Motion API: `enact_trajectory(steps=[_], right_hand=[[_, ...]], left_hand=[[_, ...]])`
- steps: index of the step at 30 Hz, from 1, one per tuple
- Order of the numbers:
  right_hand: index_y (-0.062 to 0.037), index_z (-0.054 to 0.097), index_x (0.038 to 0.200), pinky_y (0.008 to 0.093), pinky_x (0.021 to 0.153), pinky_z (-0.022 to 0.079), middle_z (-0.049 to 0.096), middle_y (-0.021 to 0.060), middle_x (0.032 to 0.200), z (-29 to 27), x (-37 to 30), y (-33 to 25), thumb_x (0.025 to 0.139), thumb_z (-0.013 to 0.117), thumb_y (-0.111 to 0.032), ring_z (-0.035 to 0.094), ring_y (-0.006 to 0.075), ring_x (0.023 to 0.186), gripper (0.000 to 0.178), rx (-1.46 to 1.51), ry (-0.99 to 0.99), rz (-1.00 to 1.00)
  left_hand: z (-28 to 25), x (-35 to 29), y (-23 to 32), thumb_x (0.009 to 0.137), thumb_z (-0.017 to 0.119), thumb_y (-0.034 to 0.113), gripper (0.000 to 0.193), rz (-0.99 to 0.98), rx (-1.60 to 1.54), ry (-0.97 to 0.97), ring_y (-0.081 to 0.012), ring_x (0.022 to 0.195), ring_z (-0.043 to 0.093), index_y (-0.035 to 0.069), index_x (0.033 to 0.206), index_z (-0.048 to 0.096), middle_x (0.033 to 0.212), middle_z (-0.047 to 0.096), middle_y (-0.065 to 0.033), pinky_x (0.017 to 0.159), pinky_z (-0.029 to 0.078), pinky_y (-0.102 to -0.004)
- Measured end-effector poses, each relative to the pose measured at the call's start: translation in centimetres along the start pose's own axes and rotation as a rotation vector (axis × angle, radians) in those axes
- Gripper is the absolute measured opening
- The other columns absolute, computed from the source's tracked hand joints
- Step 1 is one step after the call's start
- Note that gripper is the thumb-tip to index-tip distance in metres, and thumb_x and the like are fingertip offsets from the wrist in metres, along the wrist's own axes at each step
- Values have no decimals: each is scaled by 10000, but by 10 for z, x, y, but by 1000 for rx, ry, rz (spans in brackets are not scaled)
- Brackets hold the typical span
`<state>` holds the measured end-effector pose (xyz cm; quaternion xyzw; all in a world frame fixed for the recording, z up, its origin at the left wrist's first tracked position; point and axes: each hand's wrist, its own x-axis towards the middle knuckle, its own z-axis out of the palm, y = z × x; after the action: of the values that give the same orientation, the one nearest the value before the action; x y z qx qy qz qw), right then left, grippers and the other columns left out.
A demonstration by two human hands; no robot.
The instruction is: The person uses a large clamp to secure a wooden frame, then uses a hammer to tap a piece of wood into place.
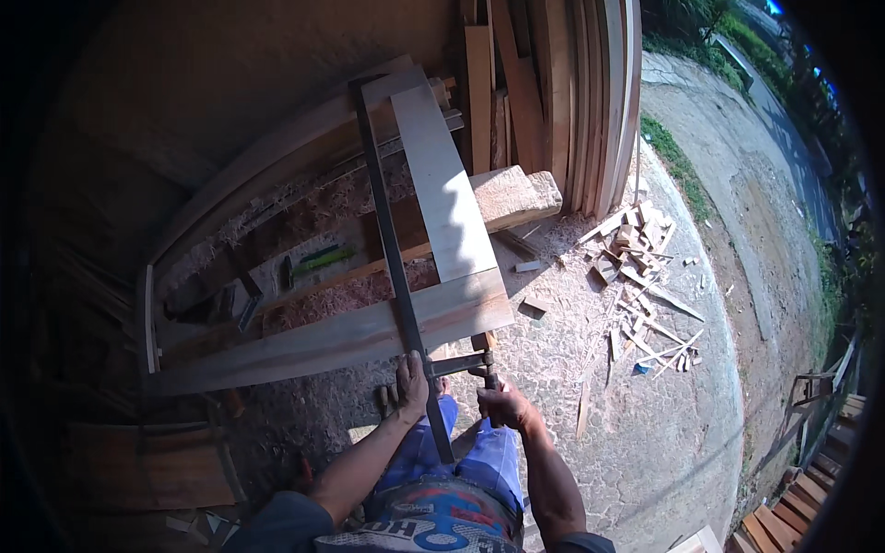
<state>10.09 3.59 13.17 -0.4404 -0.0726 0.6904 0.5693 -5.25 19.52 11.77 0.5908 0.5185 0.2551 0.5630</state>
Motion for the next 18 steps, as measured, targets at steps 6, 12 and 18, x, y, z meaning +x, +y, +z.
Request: enact_trajectory(steps=[6,12,18], right_hand=[[-49,447,1424,300,392,327,450,-8,586,9,-3,3,905,678,-172,415,123,416,581,-86,196,93],[-140,547,1316,437,606,498,619,120,694,14,22,56,808,766,-262,629,350,651,566,-1046,1032,-392],[-125,449,1426,264,431,372,494,-3,625,4,0,11,858,743,-287,479,106,492,660,71,94,34]], left_hand=[[-11,22,-32,1058,363,399,474,-55,-16,-258,-232,496,615,-24,944,544,662,589,-135,480,505,-323],[-13,16,4,1062,342,405,498,-143,-42,-381,-255,525,666,-38,951,540,680,635,-167,502,526,-338],[-19,37,-54,1061,337,410,527,-39,39,-394,-241,547,664,-65,984,554,703,631,-141,533,537,-330]])
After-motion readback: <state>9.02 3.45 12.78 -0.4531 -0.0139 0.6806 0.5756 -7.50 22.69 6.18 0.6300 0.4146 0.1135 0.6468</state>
